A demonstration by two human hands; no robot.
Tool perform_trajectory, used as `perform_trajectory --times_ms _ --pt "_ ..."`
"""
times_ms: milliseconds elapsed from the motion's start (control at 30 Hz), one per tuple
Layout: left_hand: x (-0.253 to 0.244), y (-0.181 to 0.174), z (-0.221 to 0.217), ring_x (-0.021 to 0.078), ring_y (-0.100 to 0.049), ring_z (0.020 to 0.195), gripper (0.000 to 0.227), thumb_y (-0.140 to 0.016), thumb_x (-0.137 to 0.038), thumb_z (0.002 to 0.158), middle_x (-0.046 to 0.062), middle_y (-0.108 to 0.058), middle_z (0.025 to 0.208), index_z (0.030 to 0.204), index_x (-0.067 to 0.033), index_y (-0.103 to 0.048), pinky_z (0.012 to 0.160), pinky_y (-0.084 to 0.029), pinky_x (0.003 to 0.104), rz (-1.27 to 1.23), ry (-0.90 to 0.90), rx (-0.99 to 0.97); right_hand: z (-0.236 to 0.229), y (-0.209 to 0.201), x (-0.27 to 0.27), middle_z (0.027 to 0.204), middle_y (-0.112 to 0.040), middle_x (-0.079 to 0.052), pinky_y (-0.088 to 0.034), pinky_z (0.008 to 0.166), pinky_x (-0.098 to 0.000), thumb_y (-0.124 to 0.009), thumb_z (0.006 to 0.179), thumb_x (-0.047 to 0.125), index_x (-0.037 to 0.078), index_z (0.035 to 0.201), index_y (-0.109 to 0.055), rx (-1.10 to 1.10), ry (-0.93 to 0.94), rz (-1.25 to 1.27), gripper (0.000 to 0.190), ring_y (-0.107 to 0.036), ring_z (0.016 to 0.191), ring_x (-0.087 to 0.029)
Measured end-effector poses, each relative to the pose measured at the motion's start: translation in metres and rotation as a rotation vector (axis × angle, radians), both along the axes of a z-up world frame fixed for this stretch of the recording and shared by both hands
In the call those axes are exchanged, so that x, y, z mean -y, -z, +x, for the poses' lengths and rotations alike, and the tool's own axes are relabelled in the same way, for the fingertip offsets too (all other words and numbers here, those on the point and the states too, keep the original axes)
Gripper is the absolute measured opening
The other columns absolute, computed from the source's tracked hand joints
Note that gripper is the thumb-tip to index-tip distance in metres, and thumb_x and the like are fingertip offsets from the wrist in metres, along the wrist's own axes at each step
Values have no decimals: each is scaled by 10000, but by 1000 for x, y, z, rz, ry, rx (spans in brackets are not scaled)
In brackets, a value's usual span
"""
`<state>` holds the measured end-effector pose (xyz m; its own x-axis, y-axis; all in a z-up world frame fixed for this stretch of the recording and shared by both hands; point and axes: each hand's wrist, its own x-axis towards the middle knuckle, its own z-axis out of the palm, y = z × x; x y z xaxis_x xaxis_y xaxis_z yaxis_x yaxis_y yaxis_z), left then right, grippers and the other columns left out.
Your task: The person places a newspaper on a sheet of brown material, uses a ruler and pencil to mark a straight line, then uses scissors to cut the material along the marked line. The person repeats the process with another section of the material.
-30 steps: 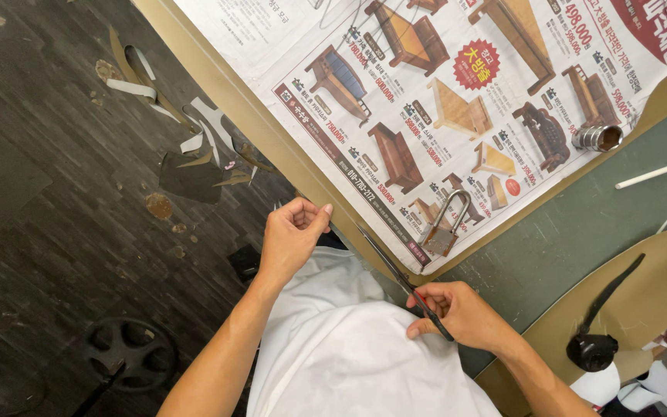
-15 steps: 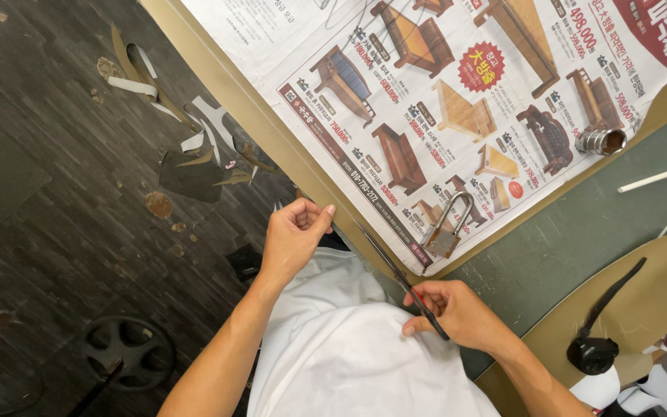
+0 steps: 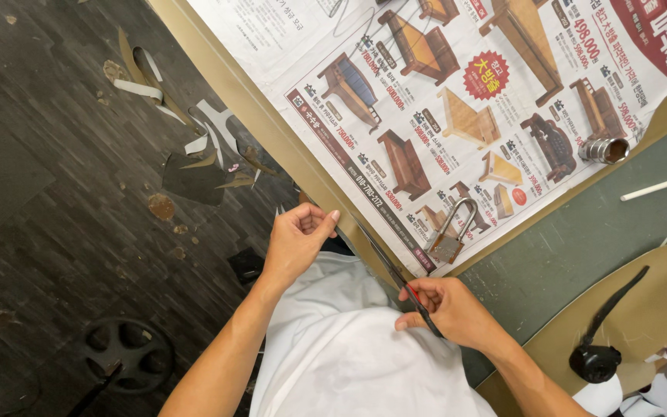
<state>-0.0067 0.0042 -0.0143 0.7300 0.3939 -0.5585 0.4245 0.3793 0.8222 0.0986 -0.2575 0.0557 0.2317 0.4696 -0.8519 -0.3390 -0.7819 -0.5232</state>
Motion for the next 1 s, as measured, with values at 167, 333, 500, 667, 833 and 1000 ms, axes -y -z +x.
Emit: perform_trajectory --times_ms 167,333,500,667,833,1000 --pt "0 1 -1 59 -674 704 201 -726 -184 952 27 -734 766 889 4 -689 665 -536 208 -17 13 -3 1 0 -13 599 -438 92 -293 502 -242 -961 653 228 37 931 -730 9 12 6 409 -366 556 -45" --pt "1 5 -4 60 -676 716 196 -721 -182 960 33 -733 781 907 4 -688 673 -535 209 -49 17 7 2 -5 -14 589 -448 83 -292 500 -242 -965 659 247 30 911 -733 34 -7 10 406 -372 553 -46" --pt "-2 8 -6 59 -677 730 194 -728 -171 957 31 -740 809 903 11 -685 681 -542 211 -65 8 59 5 -9 -28 578 -489 81 -300 493 -242 -971 639 251 27 901 -746 45 -19 -9 411 -387 539 -46" --pt "-2 12 -4 62 -683 723 175 -726 -157 952 40 -747 807 916 11 -693 676 -550 210 -66 24 55 10 -5 -43 593 -509 113 -331 492 -226 -965 639 246 51 918 -732 81 2 32 413 -414 549 -18" --pt "2 16 -9 65 -681 732 181 -726 -151 960 46 -748 816 921 23 -695 677 -547 213 -89 9 88 8 -6 -45 594 -441 105 -272 490 -245 -965 655 263 31 892 -736 64 18 49 402 -356 552 -32" --pt "-2 17 -5 69 -691 727 177 -730 -151 946 43 -756 820 914 20 -695 679 -559 215 -100 14 74 14 -6 -58 585 -421 101 -263 496 -245 -976 645 267 29 888 -745 99 -22 34 411 -339 547 -39"
